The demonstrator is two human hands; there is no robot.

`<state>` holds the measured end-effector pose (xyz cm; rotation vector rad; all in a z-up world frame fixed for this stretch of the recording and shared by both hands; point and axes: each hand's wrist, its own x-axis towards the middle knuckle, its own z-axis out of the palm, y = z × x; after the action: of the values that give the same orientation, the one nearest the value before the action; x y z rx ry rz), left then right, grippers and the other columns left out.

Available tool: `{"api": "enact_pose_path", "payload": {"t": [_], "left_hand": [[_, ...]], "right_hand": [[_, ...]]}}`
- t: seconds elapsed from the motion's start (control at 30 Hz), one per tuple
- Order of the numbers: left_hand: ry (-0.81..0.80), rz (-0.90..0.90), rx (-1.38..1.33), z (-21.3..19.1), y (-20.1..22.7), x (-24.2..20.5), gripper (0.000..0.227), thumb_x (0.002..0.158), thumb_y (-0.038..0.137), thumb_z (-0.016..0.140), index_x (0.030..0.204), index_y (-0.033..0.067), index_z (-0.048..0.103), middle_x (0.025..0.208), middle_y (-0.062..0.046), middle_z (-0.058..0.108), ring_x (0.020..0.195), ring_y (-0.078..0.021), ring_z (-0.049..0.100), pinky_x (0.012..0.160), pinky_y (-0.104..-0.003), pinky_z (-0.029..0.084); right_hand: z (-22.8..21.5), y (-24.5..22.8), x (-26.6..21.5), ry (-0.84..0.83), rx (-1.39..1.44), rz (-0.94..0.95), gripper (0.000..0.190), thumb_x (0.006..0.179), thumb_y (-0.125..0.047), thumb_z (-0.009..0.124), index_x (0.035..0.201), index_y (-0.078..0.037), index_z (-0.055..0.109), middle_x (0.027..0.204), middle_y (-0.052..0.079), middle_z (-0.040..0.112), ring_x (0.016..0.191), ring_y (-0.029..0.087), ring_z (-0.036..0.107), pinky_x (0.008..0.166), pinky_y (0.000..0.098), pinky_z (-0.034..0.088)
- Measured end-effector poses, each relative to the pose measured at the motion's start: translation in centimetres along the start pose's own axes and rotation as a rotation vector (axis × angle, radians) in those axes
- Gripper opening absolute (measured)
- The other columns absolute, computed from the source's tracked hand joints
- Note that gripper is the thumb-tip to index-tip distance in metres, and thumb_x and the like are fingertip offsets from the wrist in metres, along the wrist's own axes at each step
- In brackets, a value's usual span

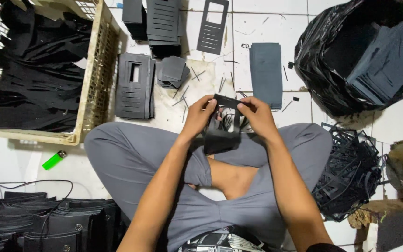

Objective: Removing excess material from die-cut black components by hand.

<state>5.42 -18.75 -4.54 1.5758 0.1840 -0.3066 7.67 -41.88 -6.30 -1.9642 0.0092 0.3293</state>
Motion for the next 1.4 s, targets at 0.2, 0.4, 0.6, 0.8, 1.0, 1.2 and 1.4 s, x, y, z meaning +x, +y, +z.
{"api": "enact_pose_path", "payload": {"t": [0.2,0.4,0.6,0.8,1.0,1.2,1.4], "left_hand": [[-0.03,-0.054,-0.159,0.7,-0.5,-0.8,0.035,0.08,0.014,0.086,0.11,-0.0016,0.077,0.087,-0.019,0.075,0.079,-0.0217,0.068,0.071,-0.037,0.06],[-0.273,-0.096,-0.287,0.8,-2.8,-0.7,0.021,0.089,0.002,0.074,0.102,-0.0139,0.069,0.074,-0.027,0.072,0.059,-0.025,0.073,0.056,-0.033,0.063],[-0.375,-0.183,-0.383,1.0,-2.2,-1.9,0.024,0.092,0.007,0.073,0.101,-0.0144,0.068,0.082,-0.03,0.072,0.067,-0.0305,0.075,0.062,-0.037,0.065],[-0.064,-0.147,-0.449,0.2,-5.1,0.3,0.033,0.098,0.019,0.07,0.109,-0.0122,0.068,0.092,-0.032,0.072,0.078,-0.0322,0.077,0.07,-0.039,0.067],[-0.015,-0.034,-0.391,0.0,-5.2,0.4,0.053,0.105,0.043,0.06,0.125,-0.0047,0.069,0.109,-0.03,0.07,0.097,-0.0374,0.074,0.085,-0.049,0.063],[0.177,-0.127,0.264,-0.6,-1.6,-1.0,0.091,0.1,0.062,0.05,0.154,-0.0089,0.031,0.146,-0.043,0.043,0.13,-0.0525,0.054,0.112,-0.058,0.044],[-0.041,0.213,0.327,0.5,0.1,-2.6,0.055,0.102,0.05,0.057,0.118,0.0007,0.074,0.135,-0.024,0.064,0.13,-0.0483,0.055,0.112,-0.056,0.041]], "right_hand": [[2.9,-0.2,-1.8,0.03,0.135,0.023,0.016,0.09,-0.02,0.08,0.102,-0.01,0.08,0.078,0.003,0.07,0.075,0.01,0.059,0.069,0.0248,0.05],[3.5,-2.4,-1.2,0.208,0.4,0.141,0.003,0.088,-0.012,0.072,0.086,-0.011,0.075,0.063,0.0,0.066,0.058,0.005,0.052,0.057,0.0166,0.038],[0.3,-0.7,-0.3,0.306,0.234,0.037,0.016,0.095,-0.017,0.07,0.109,-0.01,0.075,0.076,0.006,0.072,0.075,0.01,0.061,0.072,0.0225,0.045],[2.5,-0.5,-1.5,0.364,-0.117,-0.149,0.043,0.099,-0.024,0.07,0.131,0.003,0.063,0.121,0.026,0.061,0.101,0.036,0.065,0.088,0.0418,0.052],[5.3,-2.5,-2.8,-0.034,0.315,0.057,0.025,0.088,-0.024,0.079,0.104,-0.006,0.075,0.074,-0.001,0.062,0.068,0.01,0.059,0.063,0.0216,0.047],[3.4,1.0,-0.6,0.175,0.709,0.045,0.014,0.095,-0.018,0.073,0.094,-0.007,0.064,0.077,0.01,0.071,0.065,0.015,0.07,0.057,0.0289,0.062],[1.9,-0.5,-0.6,0.265,0.962,0.015,0.012,0.098,-0.015,0.07,0.094,-0.006,0.063,0.08,0.012,0.069,0.065,0.019,0.071,0.059,0.0298,0.062]]}}
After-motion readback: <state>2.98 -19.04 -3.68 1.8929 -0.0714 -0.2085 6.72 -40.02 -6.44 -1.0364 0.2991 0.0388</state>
